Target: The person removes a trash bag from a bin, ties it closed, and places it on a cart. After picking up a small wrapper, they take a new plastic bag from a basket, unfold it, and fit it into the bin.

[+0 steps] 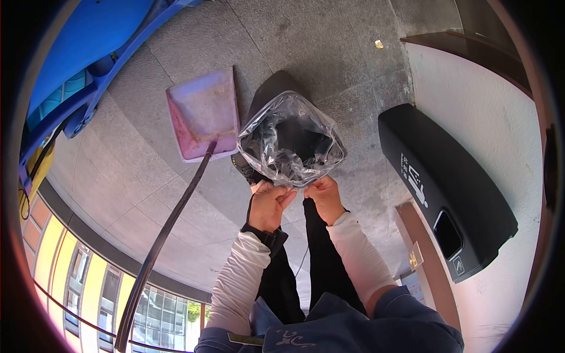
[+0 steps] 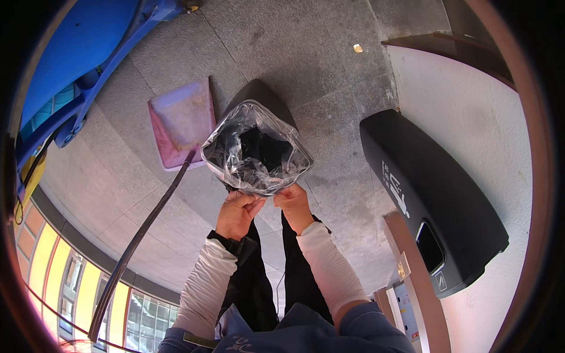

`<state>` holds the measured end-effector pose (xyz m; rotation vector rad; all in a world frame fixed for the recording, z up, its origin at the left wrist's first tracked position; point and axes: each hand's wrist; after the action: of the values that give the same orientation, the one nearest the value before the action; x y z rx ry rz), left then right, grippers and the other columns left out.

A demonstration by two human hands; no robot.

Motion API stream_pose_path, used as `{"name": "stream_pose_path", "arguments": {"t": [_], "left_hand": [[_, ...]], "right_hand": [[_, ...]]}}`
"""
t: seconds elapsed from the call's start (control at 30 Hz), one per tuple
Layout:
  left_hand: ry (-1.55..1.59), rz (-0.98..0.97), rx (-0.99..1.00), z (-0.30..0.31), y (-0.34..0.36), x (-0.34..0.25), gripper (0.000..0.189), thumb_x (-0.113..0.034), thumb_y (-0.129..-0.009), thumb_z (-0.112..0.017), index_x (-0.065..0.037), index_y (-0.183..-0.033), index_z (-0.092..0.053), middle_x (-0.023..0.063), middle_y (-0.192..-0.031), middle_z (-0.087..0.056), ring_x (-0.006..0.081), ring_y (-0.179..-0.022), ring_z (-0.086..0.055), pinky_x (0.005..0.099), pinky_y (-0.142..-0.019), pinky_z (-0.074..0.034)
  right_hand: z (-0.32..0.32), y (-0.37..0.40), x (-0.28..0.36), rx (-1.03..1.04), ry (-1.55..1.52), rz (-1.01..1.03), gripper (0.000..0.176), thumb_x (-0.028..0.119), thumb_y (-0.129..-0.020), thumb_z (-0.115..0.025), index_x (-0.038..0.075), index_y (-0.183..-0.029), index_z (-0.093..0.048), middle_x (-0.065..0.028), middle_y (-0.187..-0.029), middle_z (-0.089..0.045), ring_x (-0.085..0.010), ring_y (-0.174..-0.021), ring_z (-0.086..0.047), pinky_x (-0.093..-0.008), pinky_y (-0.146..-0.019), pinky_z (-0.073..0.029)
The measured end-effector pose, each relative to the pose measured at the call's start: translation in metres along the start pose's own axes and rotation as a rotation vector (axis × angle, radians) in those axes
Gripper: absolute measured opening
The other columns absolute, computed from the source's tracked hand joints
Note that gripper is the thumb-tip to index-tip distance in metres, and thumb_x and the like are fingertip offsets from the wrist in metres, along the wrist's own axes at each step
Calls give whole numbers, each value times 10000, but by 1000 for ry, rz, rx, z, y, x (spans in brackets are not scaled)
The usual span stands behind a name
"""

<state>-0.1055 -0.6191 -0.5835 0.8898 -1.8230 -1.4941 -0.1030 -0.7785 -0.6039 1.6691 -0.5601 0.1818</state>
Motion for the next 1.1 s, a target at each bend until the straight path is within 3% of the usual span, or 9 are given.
{"name": "stream_pose_path", "arguments": {"t": [0.2, 0.43, 0.53, 0.63, 0.7, 0.83, 0.97, 1.03, 1.1], "left_hand": [[24, 6, 83, 3, -8, -1, 125, 70, -789, -512, -45, -833, -525, 111, -927, -640, 238, -882, -639, 370, -839, -515], [-234, -117, 78, -10, -19, -10, 225, 14, -804, -592, -56, -1017, -611, 51, -949, -655, 144, -860, -633, 287, -756, -536], [-294, -164, 88, -8, -20, -12, 200, -6, -805, -611, -62, -997, -625, 38, -944, -654, 125, -849, -626, 264, -726, -533], [-435, -206, 86, -7, -21, -11, 172, -19, -801, -616, -65, -966, -631, 36, -922, -657, 120, -812, -624, 254, -671, -517], [-572, -230, 101, 6, -28, -6, 153, -27, -791, -624, -57, -942, -631, 55, -897, -663, 116, -771, -621, 260, -624, -500], [-1083, -585, 2, 29, -22, -10, 110, 4, -775, -582, -40, -872, -607, 101, -783, -630, 171, -663, -604, 298, -587, -470], [-1181, -1068, -130, 8, 18, -34, 160, 72, -742, -531, -41, -844, -579, 119, -787, -601, 251, -660, -589, 306, -586, -470], [-1098, -1232, -67, -5, 35, -44, 189, 94, -728, -536, -38, -858, -574, 131, -841, -605, 256, -674, -589, 296, -579, -468], [-1076, -1192, -49, -14, 41, -49, 202, 100, -731, -552, -39, -876, -569, 117, -884, -596, 206, -685, -589, 261, -564, -455]], "right_hand": [[5, -13, -5, 39, 130, 128, 186, -103, -738, -546, 20, -873, -584, 38, -752, -553, -22, -623, -467, -180, -541, -365], [5, -22, 14, 198, 150, 118, 299, -128, -774, -538, 27, -1022, -597, 32, -871, -601, -26, -719, -523, -183, -625, -418], [8, -27, 13, 257, 124, 103, 286, -94, -794, -560, 39, -1045, -597, 16, -909, -619, -44, -766, -550, -191, -673, -435], [12, -28, 6, 217, 95, 97, 94, -1, -824, -601, 37, -910, -604, 11, -783, -621, -81, -655, -553, -241, -612, -452], [13, -15, 24, 167, 336, 27, 155, -3, -813, -599, 24, -965, -595, -4, -821, -624, -83, -685, -563, -230, -603, -442], [-4, 23, 80, 121, 1057, 243, 173, 36, -811, -606, 11, -981, -586, -71, -788, -623, -138, -644, -574, -254, -558, -438], [-52, 41, 123, 130, 871, 583, 285, 25, -779, -620, 36, -1056, -555, -152, -988, -591, -244, -668, -595, -300, -586, -472], [-64, 24, 112, 81, 1094, 745, 358, -33, -766, -613, 24, -1110, -534, -134, -1033, -575, -176, -639, -577, -259, -574, -464], [-63, 18, 102, 72, 1154, 799, 373, -42, -777, -603, 17, -1133, -510, -127, -1065, -562, -151, -650, -572, -245, -572, -465]]}}
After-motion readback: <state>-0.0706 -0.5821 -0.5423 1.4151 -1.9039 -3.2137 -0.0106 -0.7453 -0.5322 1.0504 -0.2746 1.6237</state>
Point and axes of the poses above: each hand's wrist, its own y-axis away from the middle knuckle, its own z-axis out of the back of the hand, x = y × z
